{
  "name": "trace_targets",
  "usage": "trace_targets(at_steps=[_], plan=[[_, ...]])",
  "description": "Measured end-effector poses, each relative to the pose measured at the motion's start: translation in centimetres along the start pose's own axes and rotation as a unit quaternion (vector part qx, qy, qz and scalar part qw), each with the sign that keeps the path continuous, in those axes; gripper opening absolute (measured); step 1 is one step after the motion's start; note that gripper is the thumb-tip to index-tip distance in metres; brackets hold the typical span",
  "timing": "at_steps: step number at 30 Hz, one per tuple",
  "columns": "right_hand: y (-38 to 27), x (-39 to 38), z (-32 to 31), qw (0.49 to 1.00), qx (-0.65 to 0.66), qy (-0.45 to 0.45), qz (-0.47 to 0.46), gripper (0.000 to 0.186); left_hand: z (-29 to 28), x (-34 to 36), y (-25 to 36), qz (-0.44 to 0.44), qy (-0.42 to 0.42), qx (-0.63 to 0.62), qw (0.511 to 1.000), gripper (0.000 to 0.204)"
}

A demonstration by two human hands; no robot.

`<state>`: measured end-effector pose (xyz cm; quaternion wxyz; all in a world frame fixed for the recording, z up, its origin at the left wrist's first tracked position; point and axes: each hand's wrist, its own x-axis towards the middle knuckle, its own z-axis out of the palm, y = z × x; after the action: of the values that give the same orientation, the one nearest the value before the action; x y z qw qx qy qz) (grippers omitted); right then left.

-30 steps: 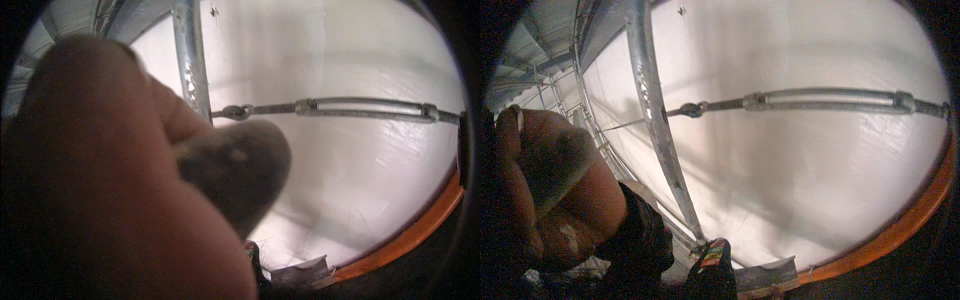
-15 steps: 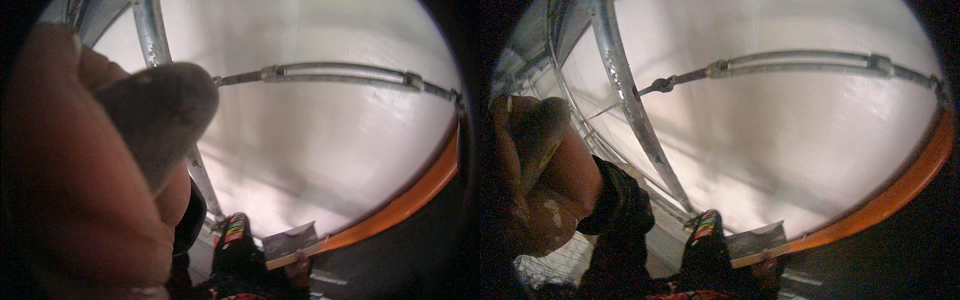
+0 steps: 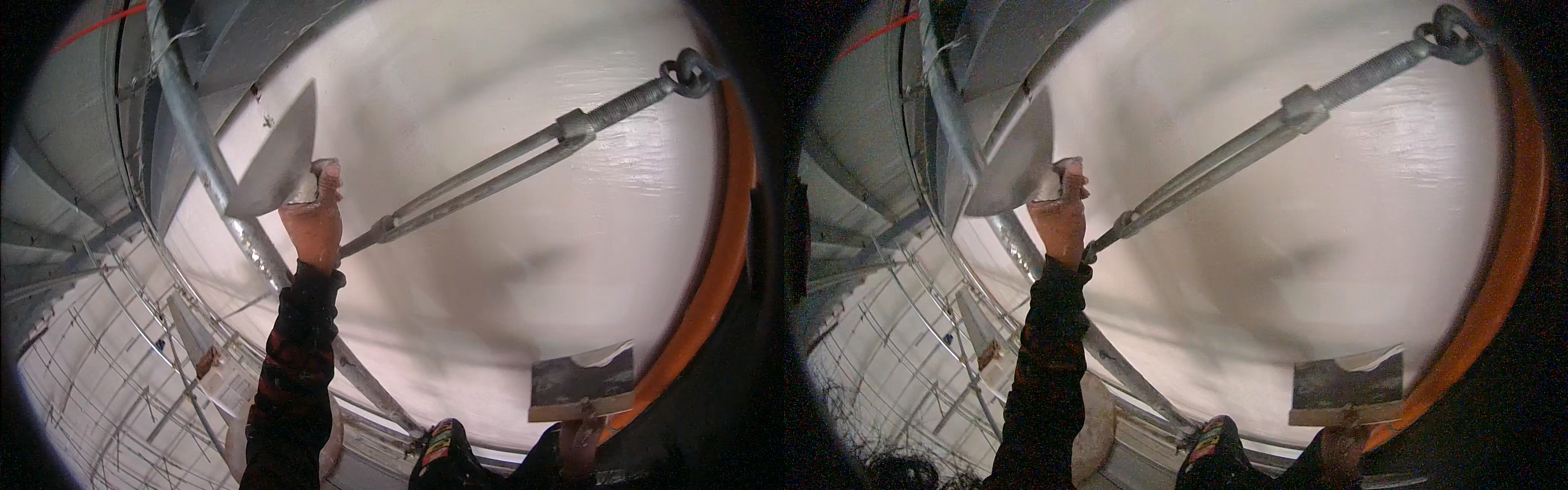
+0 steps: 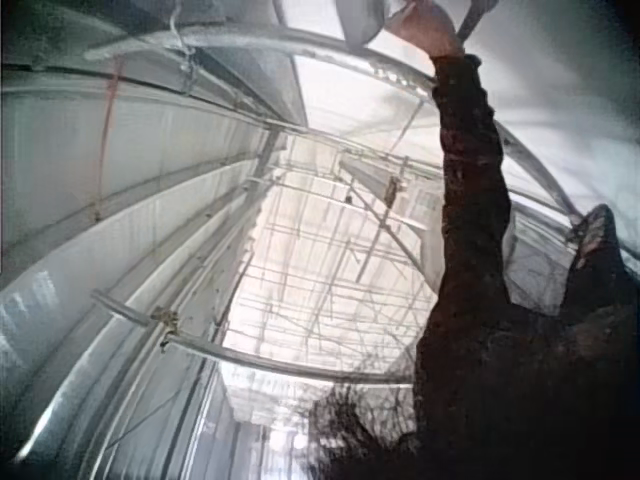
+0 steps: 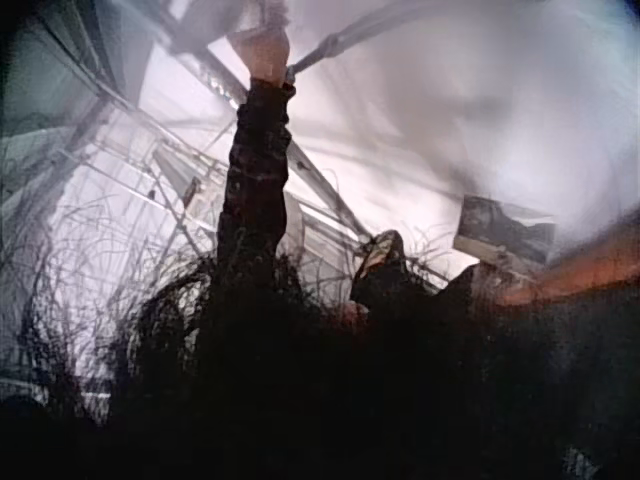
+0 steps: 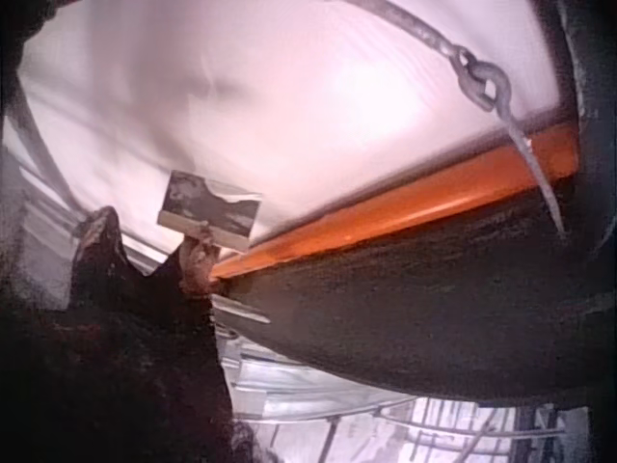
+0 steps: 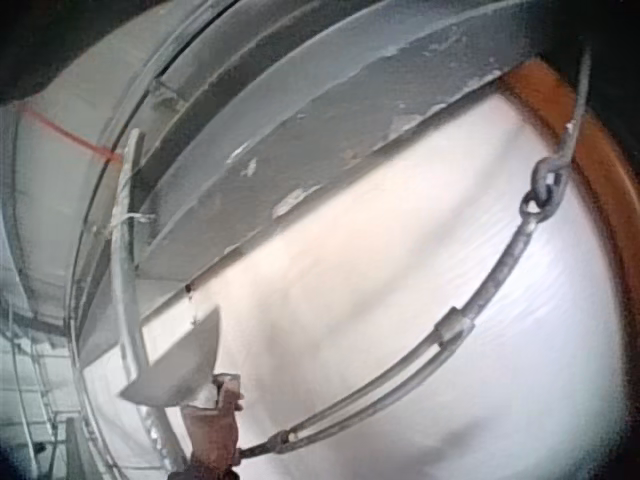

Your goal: The person applies a white plaster-like substance to a curved ceiling surface using a trowel and a hawk. They repeatedly scoop material from the hawk and spread it across the ceiling, smoothing the surface with the trowel.

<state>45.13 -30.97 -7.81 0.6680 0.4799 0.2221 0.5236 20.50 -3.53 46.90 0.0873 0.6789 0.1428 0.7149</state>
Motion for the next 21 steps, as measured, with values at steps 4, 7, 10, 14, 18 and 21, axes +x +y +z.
trace_targets(at_steps=[4, 7, 10, 14, 18, 21], plan=[[-0.3, 1.2, 2.8, 0.746, -0.615, -0.025, -0.254, 0.040, 0.9, 0.5, -2.9, -0.040, -0.010, 0.029, 0.999, 0.021], [0.4, 1.1, 2.9, 0.704, -0.655, -0.033, -0.274, 0.037, 1.3, 0.7, -3.1, -0.095, -0.001, 0.070, 0.993, 0.020], [0.5, 0.8, 2.3, 0.694, -0.662, -0.043, -0.278, 0.035, 1.3, 0.2, -3.1, -0.052, -0.015, 0.136, 0.989, 0.020], [0.7, 1.3, 1.9, 0.704, -0.652, -0.032, -0.279, 0.031, 1.5, -2.0, -2.4, 0.086, 0.013, 0.241, 0.967, 0.022], [0.8, 2.3, 1.6, 0.702, -0.657, -0.025, -0.274, 0.028, 0.2, -1.6, -3.1, -0.056, 0.038, 0.172, 0.983, 0.025], [1.2, 2.5, 1.0, 0.694, -0.663, -0.024, -0.280, 0.025, -1.3, -1.4, -3.4, -0.022, 0.000, 0.217, 0.976, 0.027]])
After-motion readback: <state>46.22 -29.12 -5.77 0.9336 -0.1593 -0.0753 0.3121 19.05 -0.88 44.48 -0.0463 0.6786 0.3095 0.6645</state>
